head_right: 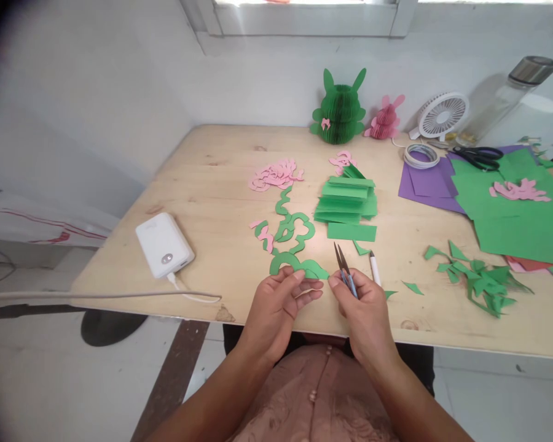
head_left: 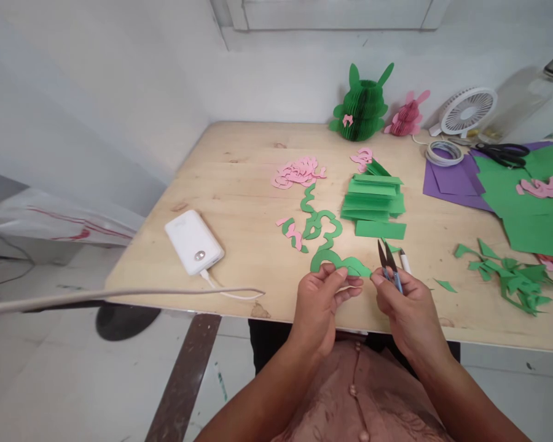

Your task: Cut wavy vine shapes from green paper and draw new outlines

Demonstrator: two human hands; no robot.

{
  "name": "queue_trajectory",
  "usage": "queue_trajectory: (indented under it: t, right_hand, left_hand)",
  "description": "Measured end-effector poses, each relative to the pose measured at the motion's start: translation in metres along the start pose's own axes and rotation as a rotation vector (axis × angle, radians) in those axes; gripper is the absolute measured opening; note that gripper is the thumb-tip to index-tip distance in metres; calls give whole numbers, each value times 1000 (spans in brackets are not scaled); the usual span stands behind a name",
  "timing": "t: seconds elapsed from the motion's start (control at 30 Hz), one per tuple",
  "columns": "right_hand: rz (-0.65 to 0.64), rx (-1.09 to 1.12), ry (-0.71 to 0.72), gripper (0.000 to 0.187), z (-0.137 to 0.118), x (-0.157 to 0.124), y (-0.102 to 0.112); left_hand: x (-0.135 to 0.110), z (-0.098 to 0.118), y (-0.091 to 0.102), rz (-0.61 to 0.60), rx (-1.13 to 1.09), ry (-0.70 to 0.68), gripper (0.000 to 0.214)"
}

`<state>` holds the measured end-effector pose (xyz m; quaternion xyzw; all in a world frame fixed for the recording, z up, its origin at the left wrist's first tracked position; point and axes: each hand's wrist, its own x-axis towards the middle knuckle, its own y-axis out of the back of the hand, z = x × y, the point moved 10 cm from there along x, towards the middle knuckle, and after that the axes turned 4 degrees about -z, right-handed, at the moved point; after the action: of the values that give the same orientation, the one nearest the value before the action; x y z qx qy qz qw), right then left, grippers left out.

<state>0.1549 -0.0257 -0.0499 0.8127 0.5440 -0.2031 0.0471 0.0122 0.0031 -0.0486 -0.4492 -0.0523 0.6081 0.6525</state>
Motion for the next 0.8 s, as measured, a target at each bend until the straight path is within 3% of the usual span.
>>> queue_trajectory:
  t: [0.23, 0.8]
  right_hand:
    - [-26, 45, -12, 29, -1, -2, -3]
    - [-47, -58, -25, 30, -1, -3, 10]
  left_hand:
    - [-1, 3, 8, 87, -3, -38, 31]
    - [-4, 0, 7, 31, 172, -1, 29]
